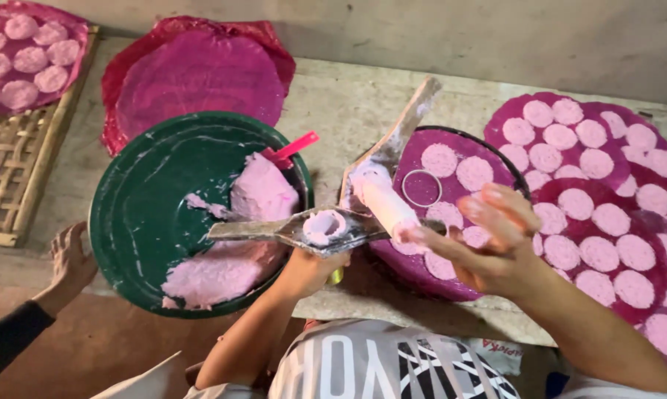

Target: The person scoops pink dough from a green basin using a wooden scoop and a metal ring mold, then presses the dough into a purple tray to form round portions. The person repeats this process to fill the tray with multiple dough rounds.

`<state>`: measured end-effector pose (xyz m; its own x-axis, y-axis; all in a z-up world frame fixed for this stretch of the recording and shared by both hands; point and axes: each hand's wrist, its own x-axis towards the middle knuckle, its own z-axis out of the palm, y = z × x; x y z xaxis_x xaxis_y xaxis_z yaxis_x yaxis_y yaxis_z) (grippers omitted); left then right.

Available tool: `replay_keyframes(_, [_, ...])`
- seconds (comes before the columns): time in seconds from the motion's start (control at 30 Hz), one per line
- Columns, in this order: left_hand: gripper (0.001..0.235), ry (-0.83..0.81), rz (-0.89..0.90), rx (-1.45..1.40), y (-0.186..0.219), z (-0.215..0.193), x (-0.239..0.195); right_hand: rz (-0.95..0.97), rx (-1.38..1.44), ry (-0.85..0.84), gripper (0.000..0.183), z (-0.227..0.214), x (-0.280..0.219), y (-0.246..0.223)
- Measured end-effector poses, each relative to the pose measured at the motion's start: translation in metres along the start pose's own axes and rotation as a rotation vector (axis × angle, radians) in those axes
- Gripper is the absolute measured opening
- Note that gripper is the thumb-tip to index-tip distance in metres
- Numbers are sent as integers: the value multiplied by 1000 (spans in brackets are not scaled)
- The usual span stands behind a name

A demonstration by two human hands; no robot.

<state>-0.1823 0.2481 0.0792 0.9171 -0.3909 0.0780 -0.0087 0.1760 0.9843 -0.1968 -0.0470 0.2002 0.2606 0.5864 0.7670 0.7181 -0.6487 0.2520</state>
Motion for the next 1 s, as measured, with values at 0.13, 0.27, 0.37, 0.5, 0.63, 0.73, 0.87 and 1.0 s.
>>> replay_keyframes(0.13, [25, 86, -85, -76, -13, -10, -3, 11, 1, -23, 61, 18, 4, -9])
replay_keyframes(0.27, [28, 189, -37, -120, -19, -28, -5, 5, -50, -55, 71, 27, 17, -17])
replay_keyframes(0.37, [27, 323, 18, -143, -16, -52, -9, 536, 951, -244, 62, 25, 44, -20])
replay_keyframes(0.5, [27, 651, 195, -44, 0, -103, -33, 235, 378, -153, 57, 55, 94, -26])
replay_keyframes(0.63, [27, 834, 311, 58, 15, -142, -62, 101, 497, -352, 37, 163, 120, -51])
replay_keyframes(0.73, [28, 891, 353, 113, 13, -155, -76, 99, 489, -727, 7, 242, 106, -74])
replay_keyframes(0.87, [20, 927, 350, 101, -4, -166, -79, 18, 541, -657, 27, 317, 72, -138])
replay_keyframes(1.0, [25, 950, 305, 107, -14, -168, -78, 14, 209, -671, 16, 375, 66, -192])
